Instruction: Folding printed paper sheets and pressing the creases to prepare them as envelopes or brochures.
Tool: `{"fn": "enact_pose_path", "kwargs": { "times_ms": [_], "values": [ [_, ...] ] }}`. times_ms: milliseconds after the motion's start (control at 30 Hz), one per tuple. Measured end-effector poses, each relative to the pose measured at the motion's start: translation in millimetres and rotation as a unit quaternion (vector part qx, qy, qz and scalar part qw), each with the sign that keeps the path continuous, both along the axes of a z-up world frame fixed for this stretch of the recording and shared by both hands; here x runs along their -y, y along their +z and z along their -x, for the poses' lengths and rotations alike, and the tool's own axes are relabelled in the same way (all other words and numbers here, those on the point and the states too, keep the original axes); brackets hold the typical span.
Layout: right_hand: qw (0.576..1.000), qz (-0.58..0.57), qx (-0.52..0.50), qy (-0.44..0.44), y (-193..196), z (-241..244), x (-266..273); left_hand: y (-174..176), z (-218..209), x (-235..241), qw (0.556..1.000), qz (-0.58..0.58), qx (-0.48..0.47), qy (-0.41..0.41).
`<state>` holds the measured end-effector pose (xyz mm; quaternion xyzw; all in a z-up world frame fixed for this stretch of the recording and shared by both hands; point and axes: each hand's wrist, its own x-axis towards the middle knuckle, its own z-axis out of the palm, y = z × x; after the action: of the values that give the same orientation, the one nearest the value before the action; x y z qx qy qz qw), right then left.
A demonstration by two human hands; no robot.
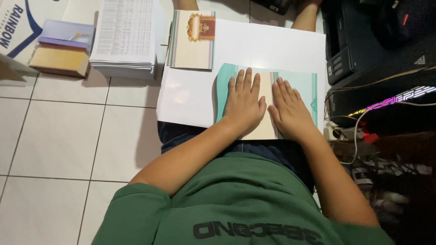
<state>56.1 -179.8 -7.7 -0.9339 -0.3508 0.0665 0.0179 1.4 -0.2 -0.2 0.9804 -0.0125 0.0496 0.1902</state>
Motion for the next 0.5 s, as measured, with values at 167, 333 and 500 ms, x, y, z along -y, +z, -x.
{"fn": "enact_pose_path", "kwargs": {
  "times_ms": [167, 333, 500],
  "values": [
    [1.000, 0.011, -0.017, -0.003, -0.1, 40.4, 20.5, -2.6, 0.0, -0.1, 1.000, 0.014, 0.006, 0.004],
    [0.999, 0.019, -0.035, 0.010, -0.9, 28.9, 25.2, 2.4, 1.0, 0.7, 1.000, 0.005, -0.003, -0.002],
    [1.000, 0.013, -0.013, 0.019, -20.8, -26.4, 15.4, 3.7, 0.6, 0.7, 1.000, 0.007, -0.017, -0.009]
  ]
}}
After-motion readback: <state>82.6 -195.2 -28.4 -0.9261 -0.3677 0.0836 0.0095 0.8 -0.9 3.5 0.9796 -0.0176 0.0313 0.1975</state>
